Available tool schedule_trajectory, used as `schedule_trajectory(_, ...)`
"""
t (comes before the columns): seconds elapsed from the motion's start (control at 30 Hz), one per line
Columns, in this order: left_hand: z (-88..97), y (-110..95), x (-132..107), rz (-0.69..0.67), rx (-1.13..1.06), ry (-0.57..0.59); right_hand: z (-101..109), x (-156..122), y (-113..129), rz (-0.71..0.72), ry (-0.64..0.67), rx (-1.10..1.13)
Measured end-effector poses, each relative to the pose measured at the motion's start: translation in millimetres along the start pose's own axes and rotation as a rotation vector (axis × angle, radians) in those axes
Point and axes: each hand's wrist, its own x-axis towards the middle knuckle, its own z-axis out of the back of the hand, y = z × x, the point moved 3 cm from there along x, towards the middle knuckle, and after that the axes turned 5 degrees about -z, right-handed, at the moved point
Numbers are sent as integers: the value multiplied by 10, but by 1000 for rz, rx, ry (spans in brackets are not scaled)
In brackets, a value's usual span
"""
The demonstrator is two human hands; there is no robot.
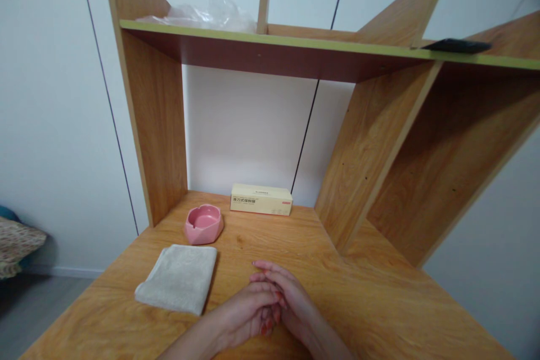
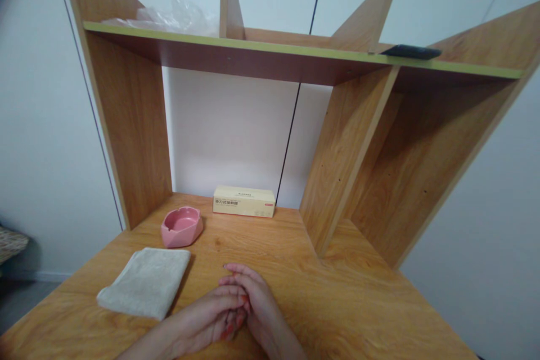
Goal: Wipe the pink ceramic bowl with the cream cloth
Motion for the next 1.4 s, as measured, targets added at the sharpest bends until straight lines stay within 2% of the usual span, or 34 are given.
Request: schedule_trajectory(1.4,-33,-14,-22,-14,14,10,9,-7,-2,24,9,-15)
